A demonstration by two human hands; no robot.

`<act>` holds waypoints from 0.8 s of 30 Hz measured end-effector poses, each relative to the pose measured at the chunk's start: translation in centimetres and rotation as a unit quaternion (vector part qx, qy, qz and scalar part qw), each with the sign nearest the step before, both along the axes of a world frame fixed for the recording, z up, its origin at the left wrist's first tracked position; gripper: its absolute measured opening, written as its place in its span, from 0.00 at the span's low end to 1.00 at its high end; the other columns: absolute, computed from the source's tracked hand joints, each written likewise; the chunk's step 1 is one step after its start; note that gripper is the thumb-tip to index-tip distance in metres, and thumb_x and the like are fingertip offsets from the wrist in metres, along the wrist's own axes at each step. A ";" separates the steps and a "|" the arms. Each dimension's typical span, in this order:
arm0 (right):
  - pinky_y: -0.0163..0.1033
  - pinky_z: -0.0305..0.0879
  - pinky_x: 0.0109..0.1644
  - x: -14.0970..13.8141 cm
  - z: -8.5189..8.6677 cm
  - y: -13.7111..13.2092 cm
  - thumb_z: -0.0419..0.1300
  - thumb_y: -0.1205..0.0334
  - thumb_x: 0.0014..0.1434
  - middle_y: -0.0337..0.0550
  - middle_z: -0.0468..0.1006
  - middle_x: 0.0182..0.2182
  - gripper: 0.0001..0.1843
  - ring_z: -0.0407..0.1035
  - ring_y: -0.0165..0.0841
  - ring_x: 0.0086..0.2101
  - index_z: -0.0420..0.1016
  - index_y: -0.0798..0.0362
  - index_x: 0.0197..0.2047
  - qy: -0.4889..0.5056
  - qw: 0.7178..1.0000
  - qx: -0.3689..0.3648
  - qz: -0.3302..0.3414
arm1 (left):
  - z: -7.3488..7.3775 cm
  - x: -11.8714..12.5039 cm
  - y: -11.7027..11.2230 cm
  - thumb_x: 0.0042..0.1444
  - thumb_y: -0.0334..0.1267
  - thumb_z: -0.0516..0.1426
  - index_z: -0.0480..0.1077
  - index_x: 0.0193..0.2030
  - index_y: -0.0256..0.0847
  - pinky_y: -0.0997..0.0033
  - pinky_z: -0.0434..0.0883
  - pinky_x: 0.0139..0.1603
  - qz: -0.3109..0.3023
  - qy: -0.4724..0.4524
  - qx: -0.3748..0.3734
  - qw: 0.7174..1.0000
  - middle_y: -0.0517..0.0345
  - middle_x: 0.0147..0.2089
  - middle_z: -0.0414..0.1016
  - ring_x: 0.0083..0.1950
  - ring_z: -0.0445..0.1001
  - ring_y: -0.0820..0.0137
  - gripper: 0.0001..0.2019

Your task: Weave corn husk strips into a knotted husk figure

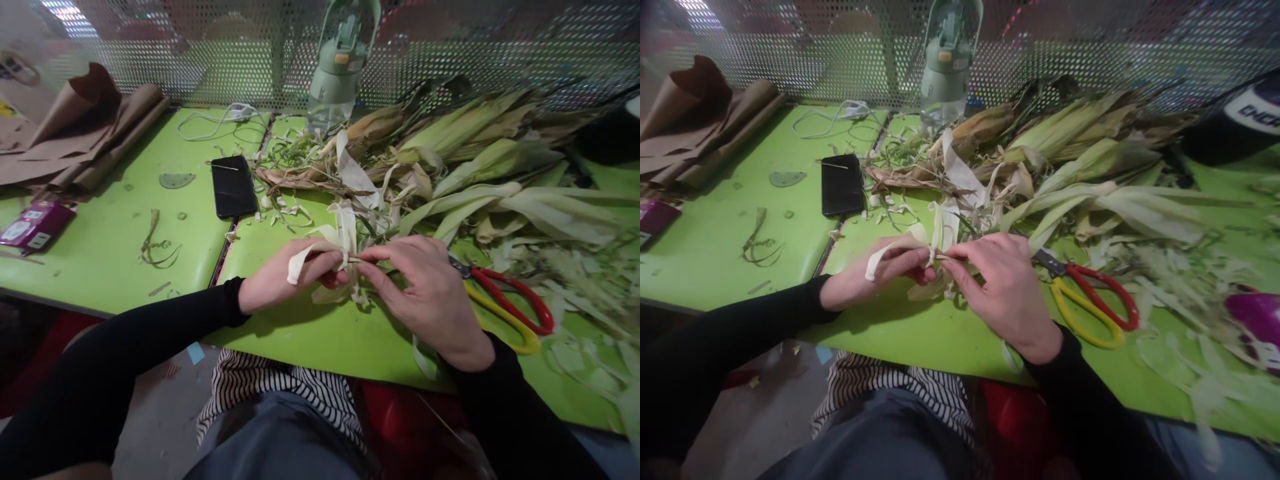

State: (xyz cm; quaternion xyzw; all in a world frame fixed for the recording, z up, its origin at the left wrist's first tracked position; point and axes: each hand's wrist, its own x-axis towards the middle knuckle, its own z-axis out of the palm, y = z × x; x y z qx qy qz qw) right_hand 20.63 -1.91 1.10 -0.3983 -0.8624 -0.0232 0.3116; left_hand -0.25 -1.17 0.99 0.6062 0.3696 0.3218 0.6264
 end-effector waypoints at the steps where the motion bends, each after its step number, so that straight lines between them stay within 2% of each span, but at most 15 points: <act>1: 0.48 0.62 0.40 0.0 0.0 0.0 0.60 0.59 0.65 0.44 0.80 0.31 0.05 0.73 0.42 0.36 0.75 0.50 0.39 0.004 1.000 -0.008 -0.002 | 0.0 0.0 0.0 0.66 0.38 0.53 0.69 0.34 0.34 0.75 0.73 0.39 0.003 -0.018 -0.030 0.999 0.54 0.34 0.76 0.33 0.75 0.75 0.11; 4: 0.47 0.63 0.39 0.0 0.1 -0.1 0.59 0.60 0.65 0.43 0.80 0.31 0.04 0.72 0.41 0.35 0.73 0.48 0.37 0.017 0.999 -0.034 -0.003 | -0.2 0.1 -0.1 0.66 0.36 0.54 0.70 0.38 0.32 0.74 0.75 0.42 0.011 -0.055 -0.073 0.996 0.53 0.35 0.77 0.35 0.76 0.75 0.09; 8: 0.48 0.63 0.39 -0.2 0.3 -0.3 0.60 0.60 0.64 0.42 0.79 0.30 0.04 0.72 0.41 0.34 0.72 0.47 0.36 0.029 0.998 -0.064 0.001 | -0.2 0.1 -0.1 0.66 0.35 0.54 0.70 0.38 0.33 0.74 0.75 0.42 0.025 -0.072 -0.072 0.994 0.54 0.33 0.77 0.34 0.76 0.75 0.07; 12: 0.45 0.65 0.37 -0.5 0.4 -0.6 0.60 0.59 0.65 0.39 0.78 0.29 0.06 0.71 0.37 0.32 0.73 0.47 0.35 0.068 0.988 -0.137 0.016 | -0.3 0.0 -0.1 0.65 0.37 0.55 0.71 0.39 0.33 0.74 0.74 0.40 0.032 -0.050 -0.037 0.998 0.55 0.33 0.76 0.34 0.76 0.75 0.08; 16: 0.42 0.65 0.34 -0.7 0.5 -0.8 0.61 0.58 0.64 0.38 0.79 0.29 0.06 0.72 0.34 0.31 0.75 0.48 0.35 0.097 0.973 -0.207 0.037 | -0.5 0.1 -0.1 0.62 0.44 0.58 0.70 0.34 0.35 0.76 0.71 0.35 0.043 -0.024 0.029 0.998 0.58 0.30 0.73 0.32 0.73 0.75 0.13; 20: 0.43 0.67 0.38 -0.6 0.7 -0.6 0.63 0.58 0.62 0.38 0.80 0.29 0.05 0.72 0.35 0.32 0.76 0.48 0.34 0.107 0.975 -0.173 0.093 | -0.4 0.0 0.0 0.61 0.47 0.59 0.69 0.31 0.36 0.76 0.69 0.34 0.004 -0.012 0.033 0.999 0.60 0.29 0.71 0.30 0.69 0.77 0.16; 22: 0.43 0.68 0.37 -0.5 0.7 -0.5 0.62 0.58 0.63 0.39 0.79 0.30 0.07 0.72 0.34 0.32 0.75 0.49 0.34 0.135 0.977 -0.147 0.074 | -0.2 -0.1 0.0 0.61 0.47 0.59 0.69 0.33 0.35 0.75 0.69 0.35 -0.027 -0.020 -0.002 0.999 0.58 0.30 0.73 0.31 0.71 0.76 0.15; 24: 0.42 0.69 0.36 -0.5 0.7 -0.5 0.62 0.58 0.63 0.40 0.78 0.32 0.05 0.72 0.34 0.32 0.76 0.49 0.38 0.143 0.979 -0.138 0.036 | -0.2 -0.2 -0.1 0.60 0.44 0.61 0.69 0.34 0.34 0.76 0.69 0.35 -0.045 -0.035 -0.030 0.998 0.57 0.31 0.74 0.31 0.71 0.76 0.13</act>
